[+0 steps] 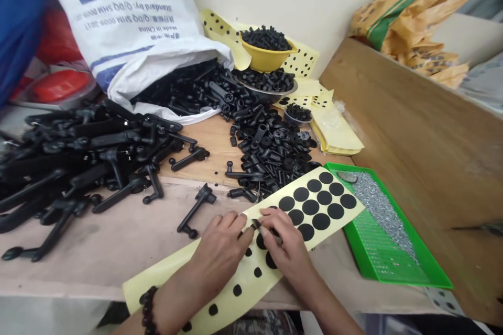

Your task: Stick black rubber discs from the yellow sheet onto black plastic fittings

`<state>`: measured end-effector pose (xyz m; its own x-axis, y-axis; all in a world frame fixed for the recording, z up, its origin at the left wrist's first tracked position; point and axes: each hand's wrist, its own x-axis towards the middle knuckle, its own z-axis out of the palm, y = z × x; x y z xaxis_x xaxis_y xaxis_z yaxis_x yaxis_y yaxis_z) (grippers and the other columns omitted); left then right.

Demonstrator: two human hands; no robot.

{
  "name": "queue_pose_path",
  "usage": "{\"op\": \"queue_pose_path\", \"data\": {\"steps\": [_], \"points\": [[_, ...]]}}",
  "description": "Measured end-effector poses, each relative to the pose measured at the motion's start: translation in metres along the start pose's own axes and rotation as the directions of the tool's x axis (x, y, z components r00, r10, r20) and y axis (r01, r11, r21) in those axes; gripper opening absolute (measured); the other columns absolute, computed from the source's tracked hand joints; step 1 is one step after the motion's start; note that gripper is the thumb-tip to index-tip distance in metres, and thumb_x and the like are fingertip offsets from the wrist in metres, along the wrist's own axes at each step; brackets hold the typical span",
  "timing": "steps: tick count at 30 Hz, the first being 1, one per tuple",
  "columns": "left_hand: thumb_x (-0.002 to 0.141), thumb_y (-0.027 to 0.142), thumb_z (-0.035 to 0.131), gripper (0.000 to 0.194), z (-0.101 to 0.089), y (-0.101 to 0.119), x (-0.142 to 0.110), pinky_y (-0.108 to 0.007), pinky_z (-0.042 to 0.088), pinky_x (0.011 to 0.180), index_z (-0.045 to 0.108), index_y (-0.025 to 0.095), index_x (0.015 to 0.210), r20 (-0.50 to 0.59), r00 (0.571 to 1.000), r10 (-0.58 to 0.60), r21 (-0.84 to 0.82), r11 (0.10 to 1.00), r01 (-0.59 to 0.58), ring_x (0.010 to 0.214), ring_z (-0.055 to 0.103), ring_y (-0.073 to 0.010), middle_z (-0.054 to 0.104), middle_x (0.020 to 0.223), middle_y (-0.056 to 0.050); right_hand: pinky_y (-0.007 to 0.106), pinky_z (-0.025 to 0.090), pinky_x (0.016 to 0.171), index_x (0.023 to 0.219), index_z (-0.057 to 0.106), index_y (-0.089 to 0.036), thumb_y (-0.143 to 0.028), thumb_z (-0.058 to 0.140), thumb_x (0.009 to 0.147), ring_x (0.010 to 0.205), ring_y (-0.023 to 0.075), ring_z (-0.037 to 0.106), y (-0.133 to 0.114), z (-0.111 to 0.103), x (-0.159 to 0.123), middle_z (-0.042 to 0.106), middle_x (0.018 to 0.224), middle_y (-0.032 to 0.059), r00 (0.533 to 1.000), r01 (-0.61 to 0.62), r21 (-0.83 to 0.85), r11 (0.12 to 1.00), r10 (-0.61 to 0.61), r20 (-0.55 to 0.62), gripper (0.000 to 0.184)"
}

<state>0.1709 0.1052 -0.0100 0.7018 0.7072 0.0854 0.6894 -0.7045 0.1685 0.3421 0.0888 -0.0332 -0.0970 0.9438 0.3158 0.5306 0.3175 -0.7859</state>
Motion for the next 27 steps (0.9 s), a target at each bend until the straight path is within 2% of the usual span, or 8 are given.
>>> {"op": "queue_pose_path", "data": {"steps": [4, 6, 8, 10, 13, 17, 21, 27], "points": [[0.085, 0.004, 0.049, 0.024, -0.002, 0.001, 0.001, -0.040, 0.048, 0.072, 0.060, 0.018, 0.102, 0.048, 0.999, 0.005, 0.051, 0.999, -0.007, 0.094, 0.055, -0.0278, 0.060, 0.107, -0.010, 0.039, 0.047, 0.087, 0.076, 0.060, -0.021, -0.024, 0.052, 0.086, 0.100, 0.0255, 0.061, 0.003, -0.006, 0.004, 0.068, 0.097, 0.0085, 0.989, -0.148, 0.186, 0.971, 0.151, -0.002, 0.014], [0.085, 0.003, 0.048, 0.025, -0.003, 0.001, 0.001, -0.041, 0.048, 0.073, 0.061, 0.017, 0.102, 0.054, 0.999, -0.005, 0.043, 0.999, 0.003, 0.095, 0.055, -0.0287, 0.060, 0.109, -0.011, 0.037, 0.049, 0.082, 0.077, 0.060, -0.021, -0.027, 0.053, 0.087, 0.093, 0.0233, 0.063, 0.004, -0.016, 0.006, 0.069, 0.095, 0.0071, 0.956, -0.229, 0.335, 0.914, 0.275, -0.097, 0.013], [0.084, 0.003, 0.048, 0.025, -0.003, -0.001, 0.000, -0.042, 0.048, 0.074, 0.062, 0.015, 0.101, 0.048, 0.999, -0.015, -0.003, 1.000, 0.015, 0.096, 0.056, -0.0300, 0.061, 0.109, -0.013, 0.035, 0.049, 0.076, 0.080, 0.059, -0.022, -0.028, 0.053, 0.088, 0.087, 0.0212, 0.062, 0.004, -0.027, 0.008, 0.067, 0.092, 0.0056, 0.918, -0.234, 0.369, 0.900, 0.330, -0.223, 0.012], [0.085, 0.004, 0.047, 0.023, -0.004, -0.004, -0.002, -0.043, 0.048, 0.077, 0.064, 0.014, 0.099, -0.007, 0.999, -0.035, -0.120, 0.992, 0.034, 0.097, 0.056, -0.0303, 0.062, 0.107, -0.014, 0.034, 0.048, 0.075, 0.081, 0.058, -0.022, -0.025, 0.053, 0.089, 0.087, 0.0210, 0.060, -0.002, -0.036, 0.007, 0.064, 0.092, 0.0056, 0.934, -0.154, 0.234, 0.960, 0.219, -0.283, 0.010], [0.090, 0.012, 0.043, 0.022, -0.010, -0.008, -0.005, -0.037, 0.047, 0.079, 0.065, 0.014, 0.090, -0.123, 0.983, -0.134, -0.444, 0.894, 0.066, 0.093, 0.058, -0.0248, 0.063, 0.098, -0.011, 0.037, 0.048, 0.077, 0.086, 0.056, -0.021, -0.012, 0.050, 0.088, 0.091, 0.0217, 0.057, -0.015, -0.037, 0.002, 0.060, 0.094, 0.0074, 0.976, 0.109, -0.051, 0.993, -0.116, -0.183, 0.011], [0.090, 0.027, 0.049, 0.028, -0.018, -0.007, -0.007, -0.026, 0.043, 0.066, 0.059, 0.017, 0.066, -0.058, 0.945, -0.321, -0.781, 0.605, 0.158, 0.071, 0.056, -0.0162, 0.058, 0.071, -0.002, 0.044, 0.049, 0.083, 0.091, 0.057, -0.018, 0.000, 0.047, 0.082, 0.092, 0.0238, 0.055, -0.026, -0.022, -0.006, 0.058, 0.091, 0.0099, 0.894, 0.407, -0.322, 0.855, -0.445, -0.053, 0.023], [0.081, 0.033, 0.058, 0.027, -0.016, -0.004, -0.006, -0.025, 0.040, 0.060, 0.059, 0.018, 0.059, 0.047, 0.914, -0.403, -0.875, 0.425, 0.232, 0.063, 0.052, -0.0146, 0.055, 0.063, 0.000, 0.049, 0.045, 0.091, 0.089, 0.060, -0.016, 0.002, 0.047, 0.079, 0.095, 0.0256, 0.056, -0.026, -0.010, -0.010, 0.059, 0.091, 0.0114, 0.851, 0.472, -0.498, 0.728, -0.523, 0.041, 0.024], [0.074, 0.031, 0.057, 0.022, -0.014, -0.004, -0.001, -0.026, 0.038, 0.059, 0.062, 0.016, 0.058, 0.158, 0.877, -0.455, -0.870, 0.356, 0.341, 0.062, 0.051, -0.0160, 0.055, 0.062, -0.002, 0.048, 0.041, 0.095, 0.088, 0.061, -0.016, 0.000, 0.048, 0.082, 0.095, 0.0245, 0.057, -0.026, -0.004, -0.010, 0.062, 0.089, 0.0104, 0.837, 0.496, -0.529, 0.689, -0.541, 0.080, 0.022]]}}
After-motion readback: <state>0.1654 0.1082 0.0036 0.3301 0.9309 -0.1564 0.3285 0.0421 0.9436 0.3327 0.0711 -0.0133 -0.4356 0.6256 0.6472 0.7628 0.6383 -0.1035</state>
